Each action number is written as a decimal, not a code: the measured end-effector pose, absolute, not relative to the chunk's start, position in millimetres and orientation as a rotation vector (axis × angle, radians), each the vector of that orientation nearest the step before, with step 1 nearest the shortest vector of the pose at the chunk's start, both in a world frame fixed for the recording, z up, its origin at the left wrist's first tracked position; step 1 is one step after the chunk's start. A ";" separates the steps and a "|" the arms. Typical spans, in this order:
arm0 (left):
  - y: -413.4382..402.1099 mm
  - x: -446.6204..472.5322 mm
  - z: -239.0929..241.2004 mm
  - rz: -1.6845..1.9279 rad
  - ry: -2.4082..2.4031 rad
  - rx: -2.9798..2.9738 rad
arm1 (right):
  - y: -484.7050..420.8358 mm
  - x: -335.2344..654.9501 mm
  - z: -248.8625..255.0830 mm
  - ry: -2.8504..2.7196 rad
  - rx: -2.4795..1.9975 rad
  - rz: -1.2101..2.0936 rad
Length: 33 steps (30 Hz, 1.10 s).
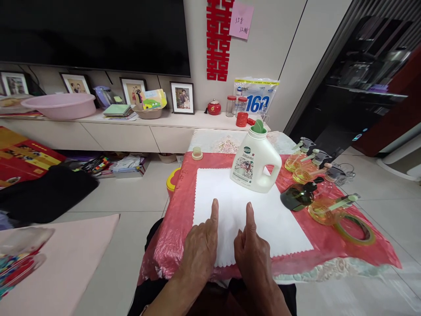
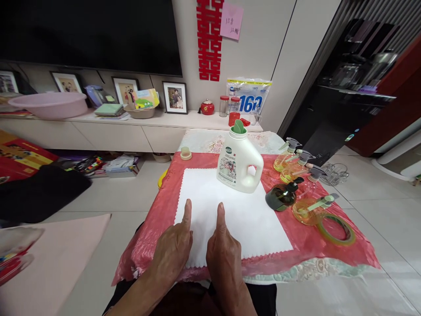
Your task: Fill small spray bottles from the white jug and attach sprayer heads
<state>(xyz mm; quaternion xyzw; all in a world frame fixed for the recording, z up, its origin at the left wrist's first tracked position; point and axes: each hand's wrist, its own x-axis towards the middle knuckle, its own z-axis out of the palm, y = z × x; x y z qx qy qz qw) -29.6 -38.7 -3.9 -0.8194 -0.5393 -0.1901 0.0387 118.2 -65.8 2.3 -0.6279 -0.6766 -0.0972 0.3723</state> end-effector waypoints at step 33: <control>16.1 -31.4 -103.2 -0.951 -1.584 -2.361 | 110.0 270.8 6.0 -1.115 -1.684 0.097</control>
